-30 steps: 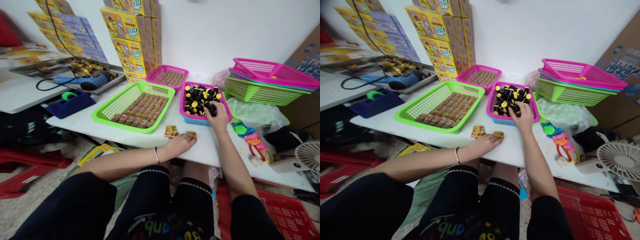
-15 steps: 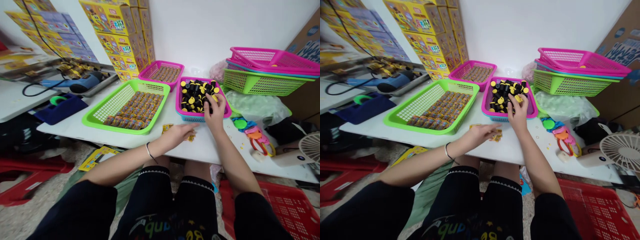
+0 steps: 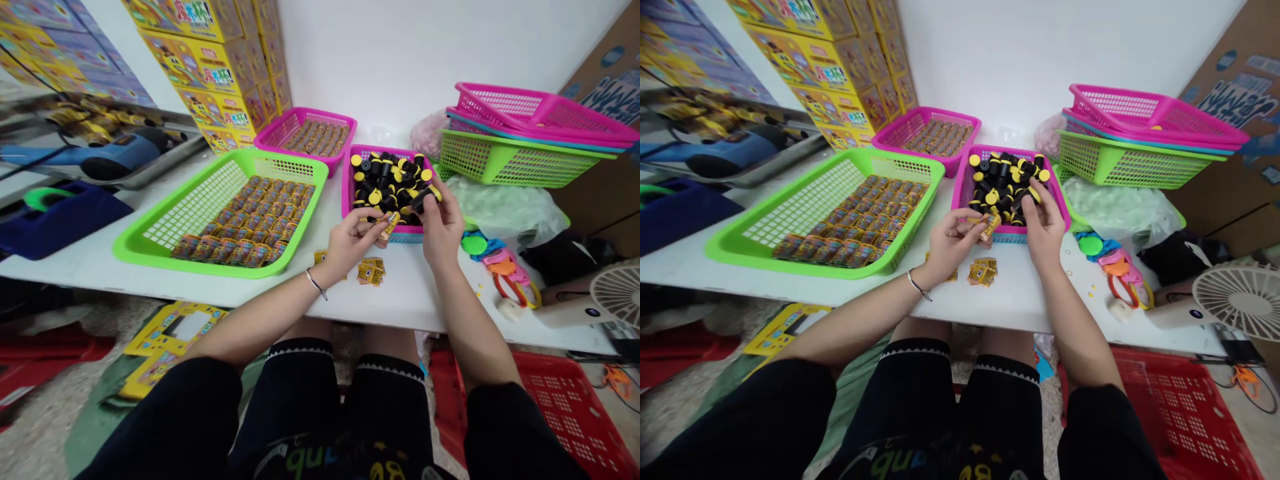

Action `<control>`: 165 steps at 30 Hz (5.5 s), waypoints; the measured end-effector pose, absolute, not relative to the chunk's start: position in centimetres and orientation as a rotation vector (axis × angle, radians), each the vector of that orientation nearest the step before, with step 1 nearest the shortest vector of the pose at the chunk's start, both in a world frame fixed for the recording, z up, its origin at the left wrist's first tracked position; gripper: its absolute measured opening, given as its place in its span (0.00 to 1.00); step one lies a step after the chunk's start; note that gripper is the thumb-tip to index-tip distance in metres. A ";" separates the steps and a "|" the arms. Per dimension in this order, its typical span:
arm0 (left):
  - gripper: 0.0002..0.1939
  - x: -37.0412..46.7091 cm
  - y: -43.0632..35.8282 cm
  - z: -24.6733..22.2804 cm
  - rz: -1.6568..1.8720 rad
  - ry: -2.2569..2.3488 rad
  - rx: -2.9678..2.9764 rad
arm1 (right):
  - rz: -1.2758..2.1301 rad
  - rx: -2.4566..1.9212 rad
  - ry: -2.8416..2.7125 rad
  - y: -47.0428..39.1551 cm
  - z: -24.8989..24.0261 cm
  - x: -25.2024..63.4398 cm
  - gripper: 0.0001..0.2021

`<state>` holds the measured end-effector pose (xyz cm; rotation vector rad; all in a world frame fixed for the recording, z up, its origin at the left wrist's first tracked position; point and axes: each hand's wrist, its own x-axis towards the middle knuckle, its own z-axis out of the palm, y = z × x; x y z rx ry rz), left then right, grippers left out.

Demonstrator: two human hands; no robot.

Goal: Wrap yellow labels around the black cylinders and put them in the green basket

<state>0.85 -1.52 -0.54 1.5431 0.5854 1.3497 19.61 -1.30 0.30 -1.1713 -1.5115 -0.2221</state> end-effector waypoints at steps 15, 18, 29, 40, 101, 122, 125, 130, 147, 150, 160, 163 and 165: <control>0.27 0.3 -1.1 -1.8 1.216 0.714 2.098 | 0.268 -1.008 -1.556 -1.9 0.9 19.6 0.26; 0.27 0.2 -0.9 -1.8 1.311 0.666 2.033 | 0.343 -0.966 -1.498 -2.4 1.3 19.3 0.22; 0.47 0.9 -0.8 -0.4 0.981 0.245 1.186 | 0.579 -0.888 -1.708 -4.3 3.4 19.3 0.19; 0.44 0.3 -1.5 -0.1 1.057 0.275 1.285 | 0.838 -0.835 -1.577 -4.4 3.0 19.4 0.17; 0.32 0.2 -2.0 -0.7 1.369 0.682 1.829 | -0.383 -0.899 -2.181 -3.0 -2.6 18.4 0.19; 0.46 0.2 -1.1 -1.3 0.819 0.717 1.995 | 0.844 -0.940 -2.066 -3.9 2.9 19.0 0.10; 0.47 0.1 -1.3 -1.0 0.791 0.703 1.967 | 0.891 -0.969 -1.940 -3.7 2.5 18.7 0.06; 0.43 0.3 -1.1 -1.1 0.871 0.549 1.817 | 0.987 -0.991 -1.803 -3.6 2.5 18.8 0.06; 0.08 0.8 -1.7 0.1 0.764 0.406 1.494 | -0.288 -0.558 -2.175 -3.8 0.9 17.7 0.31; 0.07 0.7 -1.4 -0.1 0.740 0.418 1.527 | -0.340 -0.522 -2.154 -3.8 0.6 17.8 0.30; 0.23 -2.3 -4.7 3.1 1.306 0.710 1.846 | -0.487 -0.724 -1.996 -3.6 0.6 18.5 0.23; 0.20 -6.8 -6.1 6.2 1.285 1.057 2.166 | -0.435 -0.929 -1.928 -3.4 1.1 19.2 0.21; 0.18 -10.4 -5.4 8.0 1.166 1.307 2.284 | -0.356 -1.164 -1.821 -3.0 1.4 19.6 0.18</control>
